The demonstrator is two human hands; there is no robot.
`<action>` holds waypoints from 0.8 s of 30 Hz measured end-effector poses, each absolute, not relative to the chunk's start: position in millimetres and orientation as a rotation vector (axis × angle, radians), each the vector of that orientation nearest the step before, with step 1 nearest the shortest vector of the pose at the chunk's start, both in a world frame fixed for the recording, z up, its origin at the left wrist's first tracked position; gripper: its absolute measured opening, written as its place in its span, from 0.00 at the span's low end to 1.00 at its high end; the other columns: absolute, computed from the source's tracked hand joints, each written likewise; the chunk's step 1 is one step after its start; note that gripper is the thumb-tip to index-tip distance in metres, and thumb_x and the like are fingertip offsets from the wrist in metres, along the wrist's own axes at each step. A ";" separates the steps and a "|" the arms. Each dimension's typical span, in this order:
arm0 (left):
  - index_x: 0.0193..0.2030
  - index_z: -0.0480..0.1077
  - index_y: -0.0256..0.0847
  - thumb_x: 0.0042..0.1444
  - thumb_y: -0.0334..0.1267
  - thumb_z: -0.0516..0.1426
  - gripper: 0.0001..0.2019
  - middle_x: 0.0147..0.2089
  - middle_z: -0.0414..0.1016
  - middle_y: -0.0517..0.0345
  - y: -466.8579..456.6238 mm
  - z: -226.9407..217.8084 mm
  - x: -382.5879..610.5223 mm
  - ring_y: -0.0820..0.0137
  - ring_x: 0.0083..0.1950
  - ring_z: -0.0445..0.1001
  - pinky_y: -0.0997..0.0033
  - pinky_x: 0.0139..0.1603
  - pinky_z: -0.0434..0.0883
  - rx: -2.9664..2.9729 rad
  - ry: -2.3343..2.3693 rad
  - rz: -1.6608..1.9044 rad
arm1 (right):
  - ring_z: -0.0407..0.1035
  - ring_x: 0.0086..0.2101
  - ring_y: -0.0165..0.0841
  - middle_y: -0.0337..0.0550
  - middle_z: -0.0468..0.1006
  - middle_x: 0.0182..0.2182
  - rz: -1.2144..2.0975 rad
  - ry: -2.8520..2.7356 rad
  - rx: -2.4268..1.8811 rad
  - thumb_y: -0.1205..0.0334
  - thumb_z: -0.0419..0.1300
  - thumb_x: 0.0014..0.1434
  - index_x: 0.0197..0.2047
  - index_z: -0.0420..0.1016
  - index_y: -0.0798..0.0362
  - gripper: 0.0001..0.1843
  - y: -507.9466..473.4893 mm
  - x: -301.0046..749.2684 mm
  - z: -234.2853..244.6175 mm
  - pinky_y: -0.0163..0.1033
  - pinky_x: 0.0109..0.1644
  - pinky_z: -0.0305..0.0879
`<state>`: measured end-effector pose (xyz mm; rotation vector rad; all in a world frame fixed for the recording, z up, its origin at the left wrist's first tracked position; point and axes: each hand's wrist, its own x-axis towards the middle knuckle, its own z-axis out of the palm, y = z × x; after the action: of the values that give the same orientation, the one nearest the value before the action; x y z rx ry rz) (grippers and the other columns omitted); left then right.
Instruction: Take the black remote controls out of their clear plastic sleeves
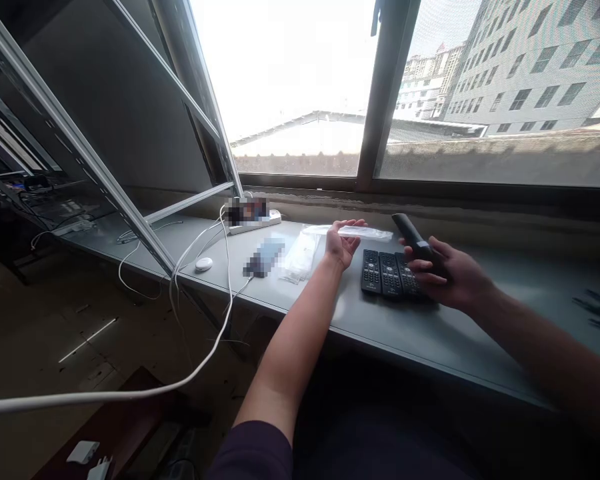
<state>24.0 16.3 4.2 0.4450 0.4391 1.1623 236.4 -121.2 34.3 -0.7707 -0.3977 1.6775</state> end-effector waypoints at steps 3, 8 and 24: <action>0.50 0.81 0.36 0.73 0.37 0.58 0.10 0.55 0.90 0.41 16.3 3.9 24.0 0.64 0.49 0.89 0.79 0.30 0.78 0.456 0.438 1.167 | 0.65 0.19 0.29 0.40 0.74 0.31 1.708 -0.438 -0.748 0.65 0.47 0.85 0.66 0.75 0.55 0.18 -123.0 234.8 34.5 0.29 0.13 0.65; 0.51 0.81 0.37 0.73 0.37 0.59 0.10 0.53 0.90 0.43 17.4 3.4 24.3 0.65 0.47 0.89 0.79 0.30 0.78 0.453 0.446 1.165 | 0.73 0.29 0.34 0.45 0.79 0.36 1.640 -0.482 -0.808 0.55 0.60 0.81 0.61 0.81 0.49 0.13 -124.1 233.6 35.7 0.33 0.23 0.77; 0.50 0.81 0.35 0.74 0.37 0.58 0.10 0.52 0.90 0.42 15.4 5.6 24.7 0.67 0.45 0.89 0.80 0.29 0.78 0.442 0.446 1.165 | 0.87 0.51 0.45 0.45 0.91 0.48 0.541 -1.206 -1.082 0.44 0.83 0.63 0.61 0.86 0.46 0.29 -118.1 234.7 6.5 0.55 0.67 0.82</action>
<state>24.7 15.4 5.6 0.4418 0.4461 1.1646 234.7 -118.1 6.5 -1.0817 -1.2058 0.5411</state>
